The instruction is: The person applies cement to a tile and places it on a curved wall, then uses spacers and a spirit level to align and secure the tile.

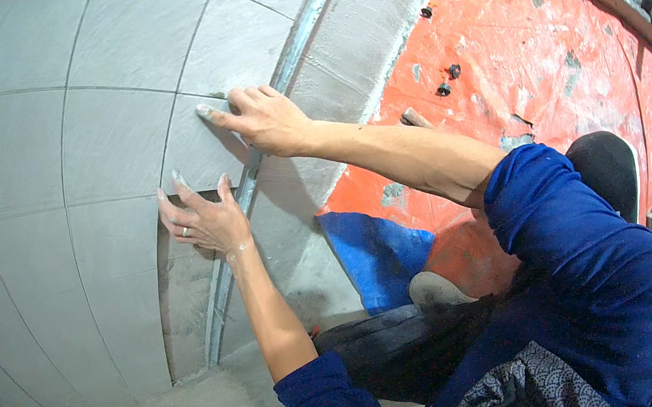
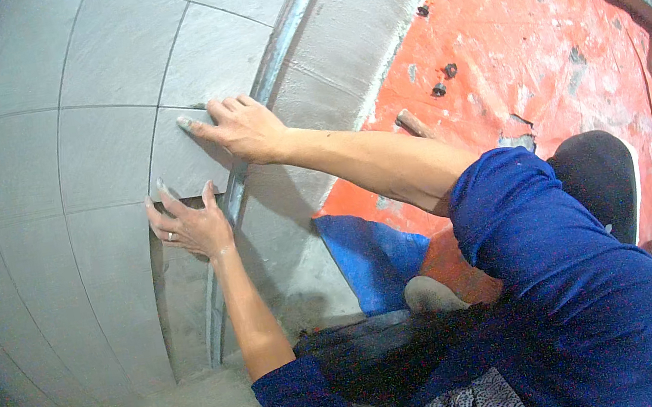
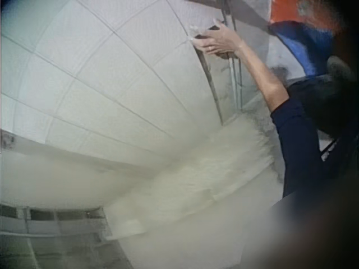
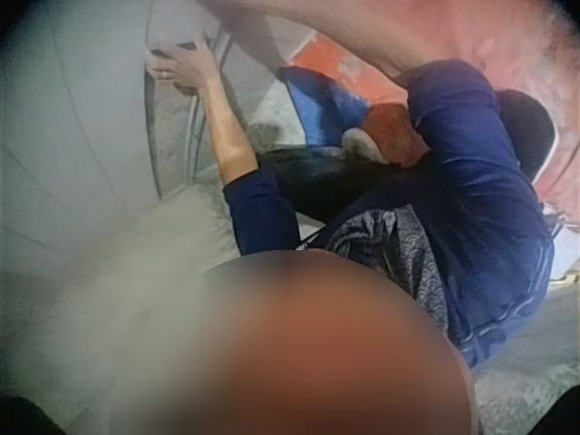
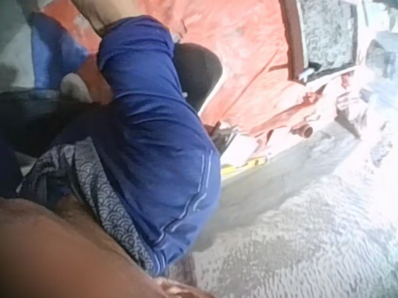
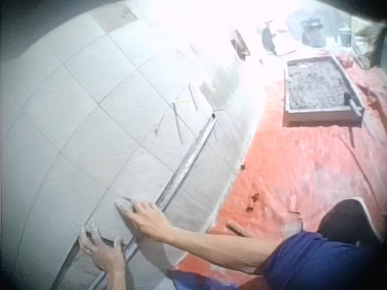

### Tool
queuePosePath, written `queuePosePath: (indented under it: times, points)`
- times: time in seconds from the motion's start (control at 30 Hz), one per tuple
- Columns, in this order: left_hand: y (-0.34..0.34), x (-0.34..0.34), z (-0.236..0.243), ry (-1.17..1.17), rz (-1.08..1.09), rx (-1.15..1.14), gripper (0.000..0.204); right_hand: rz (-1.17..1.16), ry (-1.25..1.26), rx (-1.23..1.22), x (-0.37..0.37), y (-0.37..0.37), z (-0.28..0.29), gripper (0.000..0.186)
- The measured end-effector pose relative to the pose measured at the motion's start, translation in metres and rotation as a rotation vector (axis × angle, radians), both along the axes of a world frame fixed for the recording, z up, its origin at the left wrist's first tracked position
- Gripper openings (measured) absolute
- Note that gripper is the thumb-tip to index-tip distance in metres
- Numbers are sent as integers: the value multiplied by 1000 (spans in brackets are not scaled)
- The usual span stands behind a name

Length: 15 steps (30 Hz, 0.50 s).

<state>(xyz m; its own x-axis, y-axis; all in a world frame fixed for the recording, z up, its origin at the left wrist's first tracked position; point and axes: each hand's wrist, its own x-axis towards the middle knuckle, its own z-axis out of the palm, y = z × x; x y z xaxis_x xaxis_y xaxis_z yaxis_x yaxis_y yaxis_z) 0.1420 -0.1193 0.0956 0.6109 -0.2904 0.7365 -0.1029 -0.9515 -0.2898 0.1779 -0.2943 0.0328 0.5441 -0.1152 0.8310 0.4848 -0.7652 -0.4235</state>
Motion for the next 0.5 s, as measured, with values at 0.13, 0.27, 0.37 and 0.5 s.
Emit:
queuePosePath:
  times: [0.13,0.27,0.37,0.5]
  points:
    - [-8,5,-3,139,27,180,104,-3,-6,32,-1,-1,0,62]
    - [-14,14,-9,174,13,151,110,15,47,7,1,-6,1,63]
    - [-16,17,-13,130,19,148,111,-4,8,-17,2,-10,0,67]
    - [-13,14,-14,80,-14,170,110,-5,37,-24,1,-7,-1,71]
